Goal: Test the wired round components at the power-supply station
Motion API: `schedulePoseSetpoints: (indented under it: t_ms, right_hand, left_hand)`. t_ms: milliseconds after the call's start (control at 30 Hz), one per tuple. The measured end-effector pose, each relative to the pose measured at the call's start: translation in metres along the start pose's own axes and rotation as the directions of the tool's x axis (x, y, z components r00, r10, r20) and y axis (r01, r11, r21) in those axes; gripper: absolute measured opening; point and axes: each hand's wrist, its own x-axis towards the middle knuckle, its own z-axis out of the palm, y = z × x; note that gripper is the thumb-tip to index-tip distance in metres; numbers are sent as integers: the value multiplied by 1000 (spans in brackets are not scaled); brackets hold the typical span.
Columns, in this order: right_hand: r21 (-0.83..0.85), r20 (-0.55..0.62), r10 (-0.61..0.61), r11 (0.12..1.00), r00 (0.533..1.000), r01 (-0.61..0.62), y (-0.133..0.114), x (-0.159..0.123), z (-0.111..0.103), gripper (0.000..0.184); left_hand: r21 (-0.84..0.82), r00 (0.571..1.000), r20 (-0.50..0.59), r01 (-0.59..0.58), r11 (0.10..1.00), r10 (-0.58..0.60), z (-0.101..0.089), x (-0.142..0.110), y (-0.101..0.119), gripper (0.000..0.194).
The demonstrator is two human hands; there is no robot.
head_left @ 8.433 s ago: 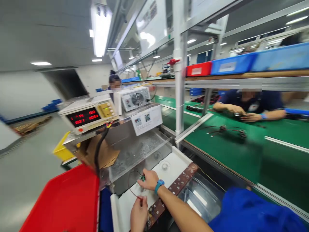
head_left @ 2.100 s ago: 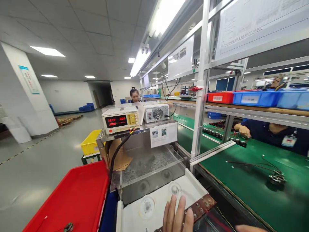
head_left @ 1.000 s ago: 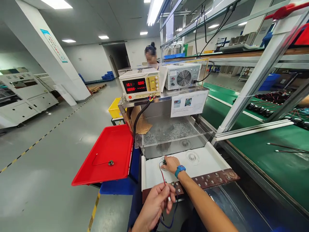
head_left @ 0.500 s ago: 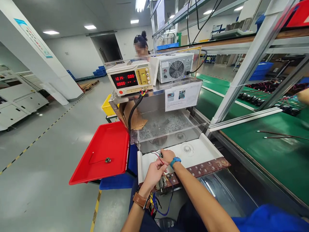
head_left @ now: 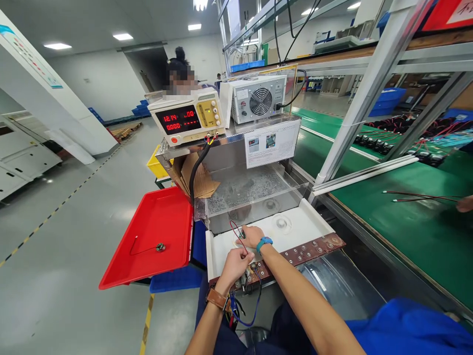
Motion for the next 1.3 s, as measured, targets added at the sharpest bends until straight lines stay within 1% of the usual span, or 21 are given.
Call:
schedulePoseSetpoints:
  t_ms: [133,300,433,600,667,767,900,1000,1133,1233,1300]
  right_hand:
    - [-3,3,5,1000,1000,-5,0,1,0,53]
    - [14,24,16,1000,1000,-16,-1,0,-3,51]
    - [44,-5,24,999,1000,-23,-4,-3,-5,47]
    - [86,-50,37,996,998,-32,-11,-6,-4,42]
    - [98,-84,28,995,996,-19,-13,-6,-3,41]
    - [109,-112,19,994,993,-7,-15,-6,-2,40]
    - [120,-118,18,993,993,-4,-14,-6,1,41]
    - [121,-113,15,993,993,-1,-13,-5,4,40]
    - [108,-108,12,994,994,0,-14,-5,5,36]
    - [91,-106,-3,996,994,13,-15,-6,6,33]
    - [78,-98,-13,997,995,20,-15,-6,6,32]
  left_hand:
    - [52,999,14,30,998,-30,0,2,0,40]
    - [84,997,37,57,995,-60,2,5,0,36]
    - [102,996,15,81,991,-83,5,8,0,32]
    - [113,997,-12,80,990,-79,7,9,0,36]
    - [108,997,-23,73,991,-71,8,13,-7,37]
    - [88,997,-15,78,993,-77,8,24,-26,38]
    - [61,998,14,61,996,-62,9,38,-54,36]
    - [88,997,-9,76,993,-76,9,44,-67,32]
    - [124,994,-13,113,986,-113,8,49,-73,29]
    - [138,992,7,124,983,-126,7,50,-73,30]
    - [154,991,-4,132,979,-133,7,50,-72,30]
